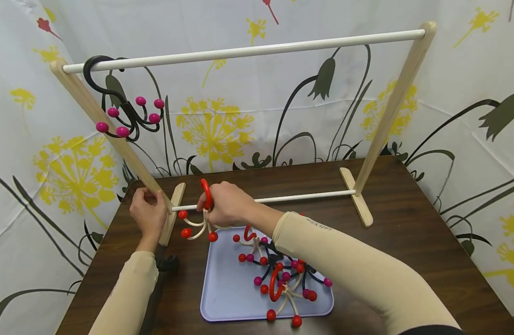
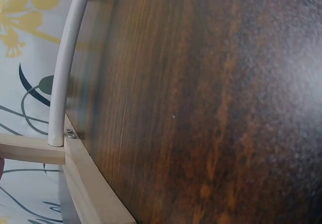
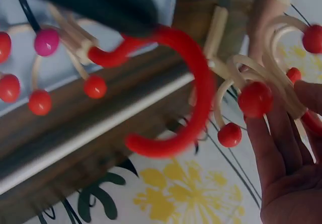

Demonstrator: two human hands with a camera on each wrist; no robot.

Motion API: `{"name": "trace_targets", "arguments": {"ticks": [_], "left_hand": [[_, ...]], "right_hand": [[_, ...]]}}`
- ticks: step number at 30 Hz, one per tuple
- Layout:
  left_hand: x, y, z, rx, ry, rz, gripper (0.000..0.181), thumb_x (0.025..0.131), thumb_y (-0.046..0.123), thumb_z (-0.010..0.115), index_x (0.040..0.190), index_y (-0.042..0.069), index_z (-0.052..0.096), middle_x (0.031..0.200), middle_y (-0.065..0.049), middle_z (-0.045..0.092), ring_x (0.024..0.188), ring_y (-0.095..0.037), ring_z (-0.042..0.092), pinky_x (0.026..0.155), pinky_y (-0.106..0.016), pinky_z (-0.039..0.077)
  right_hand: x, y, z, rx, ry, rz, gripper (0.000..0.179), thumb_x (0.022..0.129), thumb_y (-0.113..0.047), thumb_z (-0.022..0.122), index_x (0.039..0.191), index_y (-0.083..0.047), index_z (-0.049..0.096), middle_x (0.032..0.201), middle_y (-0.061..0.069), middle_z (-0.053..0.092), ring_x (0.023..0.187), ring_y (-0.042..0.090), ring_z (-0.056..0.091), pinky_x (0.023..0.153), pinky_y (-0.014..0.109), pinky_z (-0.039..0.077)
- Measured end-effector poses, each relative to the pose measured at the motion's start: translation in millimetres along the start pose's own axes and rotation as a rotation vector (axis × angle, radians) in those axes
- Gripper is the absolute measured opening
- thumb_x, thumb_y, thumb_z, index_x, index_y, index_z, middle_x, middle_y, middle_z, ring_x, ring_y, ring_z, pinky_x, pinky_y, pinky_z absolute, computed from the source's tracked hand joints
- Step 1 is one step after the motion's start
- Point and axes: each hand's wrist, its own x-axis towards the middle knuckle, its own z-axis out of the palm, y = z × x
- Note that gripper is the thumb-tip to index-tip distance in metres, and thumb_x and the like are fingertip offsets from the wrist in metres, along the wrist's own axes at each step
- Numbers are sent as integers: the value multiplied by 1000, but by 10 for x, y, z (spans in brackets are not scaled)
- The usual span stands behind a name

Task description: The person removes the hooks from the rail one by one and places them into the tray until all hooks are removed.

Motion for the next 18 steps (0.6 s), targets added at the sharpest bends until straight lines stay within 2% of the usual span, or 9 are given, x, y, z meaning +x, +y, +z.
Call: {"name": "trace_targets", "arguments": {"ticks": [5,9,14,18], "left_hand": [[1,17,8,-4,0,-9,14,83,6,71,89,-3,62,82,-16,62,74,-31,64,60,-7,35],[0,33,6,-5,-2,-10,14,83,6,71,89,-4,62,82,-17,62,74,-31,64,60,-7,35],[4,37,5,-13,1,-13,14,83,5,71,89,-4,62,82,-17,62,74,-31,64,60,-7,35],[5,34,6,-8,3,-15,14,83,6,71,89,-3,63,82,-17,62,75,-32,64,60,-8,35]], "right_hand": [[-15,101,161,9,-102,-46,16,89,-13,68,101,-16,78,83,-8,70,59,8,47,54,21,39],[-21,148,239,-21,-161,-66,15,91,-12,68,102,-16,78,88,-5,71,63,9,50,54,20,40],[-18,199,314,-22,-173,-62,15,90,-8,68,99,-14,77,94,-5,72,78,10,62,71,20,50],[-20,239,361,-34,-167,-52,16,88,-4,66,95,-14,77,95,-4,72,84,8,65,76,20,51]]}}
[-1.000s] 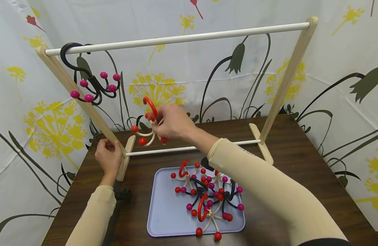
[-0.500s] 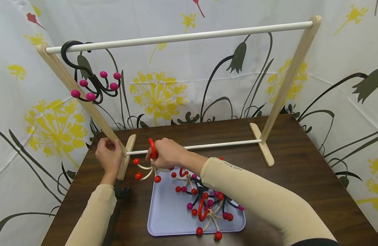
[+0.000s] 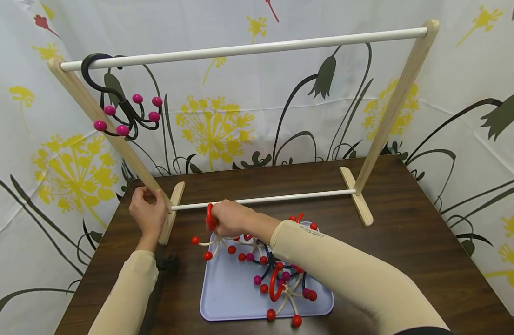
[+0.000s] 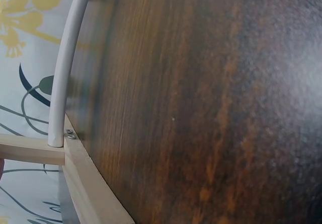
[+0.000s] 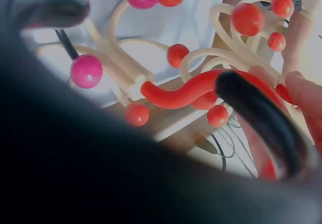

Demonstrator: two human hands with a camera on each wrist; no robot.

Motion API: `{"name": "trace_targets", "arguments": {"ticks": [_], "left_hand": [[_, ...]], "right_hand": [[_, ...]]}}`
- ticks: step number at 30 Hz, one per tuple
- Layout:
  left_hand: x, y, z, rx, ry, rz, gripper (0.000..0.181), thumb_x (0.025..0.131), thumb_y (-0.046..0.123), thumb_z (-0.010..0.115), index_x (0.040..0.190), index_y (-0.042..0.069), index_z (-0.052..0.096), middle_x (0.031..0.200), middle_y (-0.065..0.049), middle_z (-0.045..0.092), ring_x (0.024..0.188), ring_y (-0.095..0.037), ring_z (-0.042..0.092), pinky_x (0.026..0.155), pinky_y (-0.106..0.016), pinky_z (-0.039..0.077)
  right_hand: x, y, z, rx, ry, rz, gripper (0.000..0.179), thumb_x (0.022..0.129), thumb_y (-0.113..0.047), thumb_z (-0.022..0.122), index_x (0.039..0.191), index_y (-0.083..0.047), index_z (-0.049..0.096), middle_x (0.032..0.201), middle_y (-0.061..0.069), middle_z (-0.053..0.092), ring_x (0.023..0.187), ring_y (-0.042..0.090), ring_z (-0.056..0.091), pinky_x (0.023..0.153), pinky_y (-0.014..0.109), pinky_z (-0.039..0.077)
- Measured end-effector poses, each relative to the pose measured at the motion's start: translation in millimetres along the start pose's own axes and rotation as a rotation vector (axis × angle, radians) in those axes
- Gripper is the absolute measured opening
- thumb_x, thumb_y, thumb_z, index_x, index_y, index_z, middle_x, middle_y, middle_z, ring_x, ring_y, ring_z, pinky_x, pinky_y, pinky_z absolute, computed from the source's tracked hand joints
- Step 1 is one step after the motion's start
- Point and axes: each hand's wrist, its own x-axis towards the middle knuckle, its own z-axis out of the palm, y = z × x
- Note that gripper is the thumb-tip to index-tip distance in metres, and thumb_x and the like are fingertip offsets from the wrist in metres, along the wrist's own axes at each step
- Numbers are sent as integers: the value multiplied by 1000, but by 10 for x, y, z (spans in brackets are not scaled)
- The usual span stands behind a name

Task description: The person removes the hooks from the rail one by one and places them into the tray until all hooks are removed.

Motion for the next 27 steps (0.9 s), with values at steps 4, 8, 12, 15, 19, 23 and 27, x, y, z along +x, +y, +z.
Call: {"name": "trace_targets", "arguments": {"ticks": [4,8,12,15,19,23,27], "left_hand": [[-3,-4,2,8,-5,-2,14,84,6,71,90,-3,63,83,-17,63,75,-31,64,60,-8,35],[-5,-8,0,13,-12,-4,14,84,7,71,91,-3,63,83,-17,63,75,-27,64,59,-6,35],[-8,-13,1,0,-16,-5,14,84,7,71,91,-3,63,83,-16,63,74,-26,64,59,-4,36],[-9,-16,7,-4,-15,-3,14,84,7,70,91,-3,63,83,-16,62,74,-26,64,58,-3,36],[-7,-24,11,-5,-12,-5,14,84,6,70,91,-3,63,83,-17,62,74,-26,64,58,-3,36],[-6,-27,7,4,-13,-14,14,84,7,71,91,-3,63,83,-17,62,74,-25,64,58,-3,36],[-6,-28,7,9,-20,-17,15,85,8,71,92,-2,63,84,-17,62,75,-25,64,59,-3,36]], "right_hand": [[5,17,-11,-20,5,26,16,89,-6,66,95,-16,77,92,-4,73,81,9,65,73,20,51],[0,36,-31,-45,17,41,15,90,-9,66,98,-16,77,96,-2,73,86,11,66,77,23,52],[-25,57,-10,-46,-9,75,15,90,-12,69,103,-14,75,98,-2,73,85,11,65,76,24,51],[-41,69,16,-40,-39,100,16,89,-15,71,104,-13,75,96,-2,72,80,9,62,71,22,50],[-49,80,41,-50,-71,117,14,89,-17,71,101,-12,74,96,-3,72,75,8,59,67,21,48],[-51,88,48,-52,-101,135,12,89,-18,72,100,-13,73,98,-3,72,73,9,59,66,21,48],[-59,98,48,-60,-120,150,13,88,-19,73,100,-13,72,99,-3,71,74,10,59,66,21,48]]}}
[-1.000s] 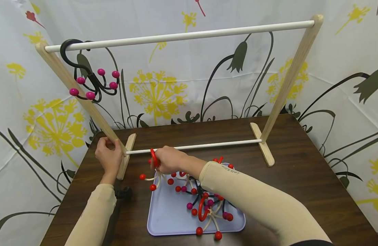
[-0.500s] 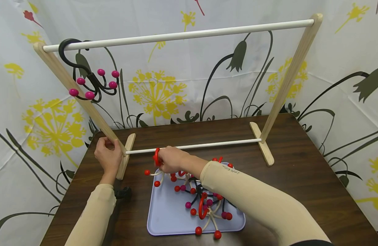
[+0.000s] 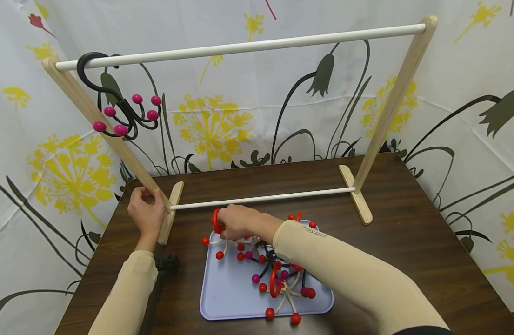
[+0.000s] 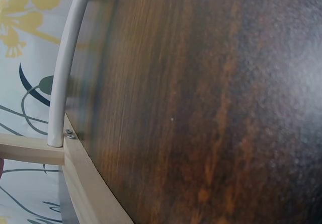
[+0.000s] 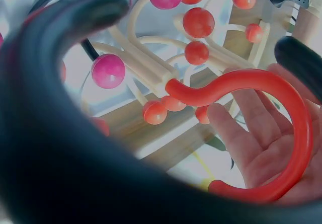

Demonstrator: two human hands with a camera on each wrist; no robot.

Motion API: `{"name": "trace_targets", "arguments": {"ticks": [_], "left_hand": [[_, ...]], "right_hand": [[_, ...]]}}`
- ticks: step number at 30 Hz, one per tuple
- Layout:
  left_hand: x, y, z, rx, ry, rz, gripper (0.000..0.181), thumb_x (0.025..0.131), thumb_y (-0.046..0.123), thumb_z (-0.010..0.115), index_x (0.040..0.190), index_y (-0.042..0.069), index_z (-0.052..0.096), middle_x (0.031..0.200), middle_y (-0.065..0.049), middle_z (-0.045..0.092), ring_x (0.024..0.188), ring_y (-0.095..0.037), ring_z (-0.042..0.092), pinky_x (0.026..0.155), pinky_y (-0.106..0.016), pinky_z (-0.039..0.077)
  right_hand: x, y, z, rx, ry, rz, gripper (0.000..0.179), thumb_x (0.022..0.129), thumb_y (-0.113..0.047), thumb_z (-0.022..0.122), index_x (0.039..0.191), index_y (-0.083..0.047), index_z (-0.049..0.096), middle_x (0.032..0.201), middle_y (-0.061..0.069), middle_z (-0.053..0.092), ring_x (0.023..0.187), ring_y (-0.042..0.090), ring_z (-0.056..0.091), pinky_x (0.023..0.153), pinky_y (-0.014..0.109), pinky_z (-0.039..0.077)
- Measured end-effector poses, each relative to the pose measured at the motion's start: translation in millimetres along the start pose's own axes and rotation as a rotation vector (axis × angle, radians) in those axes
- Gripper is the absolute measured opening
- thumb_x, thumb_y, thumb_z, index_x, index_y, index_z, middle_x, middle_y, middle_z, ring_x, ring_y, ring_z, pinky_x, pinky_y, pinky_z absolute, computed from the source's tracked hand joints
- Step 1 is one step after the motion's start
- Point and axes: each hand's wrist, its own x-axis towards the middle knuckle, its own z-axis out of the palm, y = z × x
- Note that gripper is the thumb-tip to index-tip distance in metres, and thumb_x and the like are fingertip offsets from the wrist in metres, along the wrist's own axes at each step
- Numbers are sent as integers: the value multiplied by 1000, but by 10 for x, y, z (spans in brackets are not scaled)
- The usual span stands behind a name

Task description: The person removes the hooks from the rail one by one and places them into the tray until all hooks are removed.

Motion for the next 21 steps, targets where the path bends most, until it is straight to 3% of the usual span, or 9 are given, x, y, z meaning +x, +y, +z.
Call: {"name": "trace_targets", "arguments": {"ticks": [7,15,21], "left_hand": [[-3,20,0,0,11,13,15,85,7,70,91,-4,63,83,-17,62,74,-26,64,59,-3,36],[-6,45,-10,-2,11,13,15,85,7,71,91,-4,63,83,-17,62,74,-27,64,59,-3,35],[-6,38,-10,5,13,13,16,85,8,71,91,-4,63,83,-17,62,74,-27,64,60,-4,35]], "right_hand": [[-17,12,-9,-63,-25,5,14,89,-24,72,101,-17,73,102,-6,71,77,9,59,68,23,48],[-30,21,-19,-50,-50,-5,25,92,-25,69,115,-18,73,111,-7,71,102,9,63,90,31,49],[-47,37,-27,-65,-43,2,26,92,-25,68,117,-20,72,108,-9,71,100,9,61,90,32,48]]}}
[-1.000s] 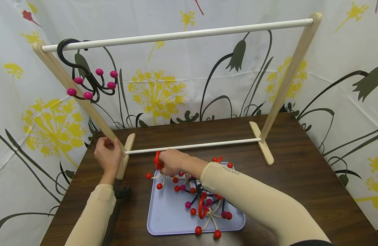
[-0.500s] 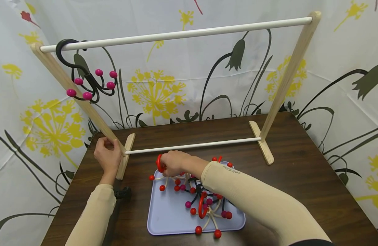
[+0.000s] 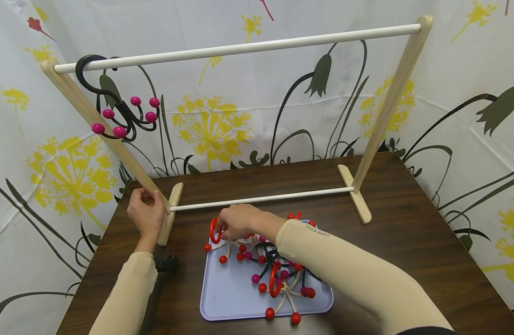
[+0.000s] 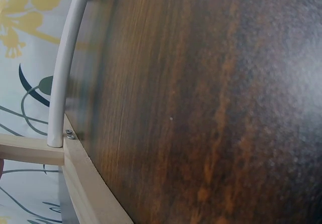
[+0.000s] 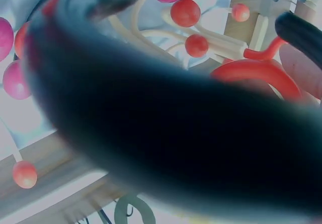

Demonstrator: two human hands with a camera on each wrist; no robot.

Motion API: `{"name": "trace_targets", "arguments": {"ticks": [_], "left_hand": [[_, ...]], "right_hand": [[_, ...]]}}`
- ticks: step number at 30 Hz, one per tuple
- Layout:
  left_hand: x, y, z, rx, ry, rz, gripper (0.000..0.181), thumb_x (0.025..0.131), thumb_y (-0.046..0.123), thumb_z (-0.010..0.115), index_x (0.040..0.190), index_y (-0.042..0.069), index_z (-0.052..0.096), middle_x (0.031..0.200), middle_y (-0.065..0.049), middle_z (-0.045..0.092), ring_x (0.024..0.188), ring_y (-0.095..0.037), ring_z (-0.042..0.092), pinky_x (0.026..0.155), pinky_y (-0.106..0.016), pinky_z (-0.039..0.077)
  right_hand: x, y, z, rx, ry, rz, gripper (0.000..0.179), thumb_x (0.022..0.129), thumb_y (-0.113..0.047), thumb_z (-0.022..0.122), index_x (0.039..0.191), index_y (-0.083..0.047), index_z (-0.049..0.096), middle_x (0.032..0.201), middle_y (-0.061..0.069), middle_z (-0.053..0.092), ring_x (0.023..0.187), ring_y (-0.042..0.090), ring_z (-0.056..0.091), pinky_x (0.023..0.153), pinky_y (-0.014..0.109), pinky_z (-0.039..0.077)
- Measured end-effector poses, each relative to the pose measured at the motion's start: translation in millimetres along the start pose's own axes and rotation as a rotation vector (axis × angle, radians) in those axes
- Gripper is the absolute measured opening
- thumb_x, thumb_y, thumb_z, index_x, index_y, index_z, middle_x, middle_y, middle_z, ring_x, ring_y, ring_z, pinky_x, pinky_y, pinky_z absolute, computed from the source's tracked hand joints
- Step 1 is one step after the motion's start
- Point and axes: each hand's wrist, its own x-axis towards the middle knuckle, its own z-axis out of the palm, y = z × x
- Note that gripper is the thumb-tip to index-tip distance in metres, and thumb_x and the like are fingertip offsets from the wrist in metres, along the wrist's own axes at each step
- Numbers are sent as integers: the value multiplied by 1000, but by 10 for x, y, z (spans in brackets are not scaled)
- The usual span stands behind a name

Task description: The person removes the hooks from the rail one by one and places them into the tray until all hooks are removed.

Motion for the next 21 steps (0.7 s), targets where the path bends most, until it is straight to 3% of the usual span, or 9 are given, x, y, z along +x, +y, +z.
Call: {"name": "trace_targets", "arguments": {"ticks": [12,15,21], "left_hand": [[-18,-10,8,-13,0,6,14,84,7,71,90,-4,63,82,-17,62,73,-27,64,58,-2,35],[-19,-6,3,-8,4,5,14,84,7,71,90,-3,63,82,-17,62,73,-26,64,59,-2,35],[-8,10,-5,2,9,-1,14,84,7,71,90,-3,63,82,-18,62,74,-27,63,59,-4,34]], "right_hand": [[-137,-9,-169,59,32,-37,22,93,-21,67,113,-16,74,103,-9,71,88,6,64,80,28,52],[-186,-32,-285,49,74,-64,21,94,-22,67,113,-16,74,102,-10,71,91,5,64,85,29,50],[-280,-112,-624,45,220,-101,17,94,-22,66,108,-19,75,94,-12,71,84,2,62,80,26,49]]}}
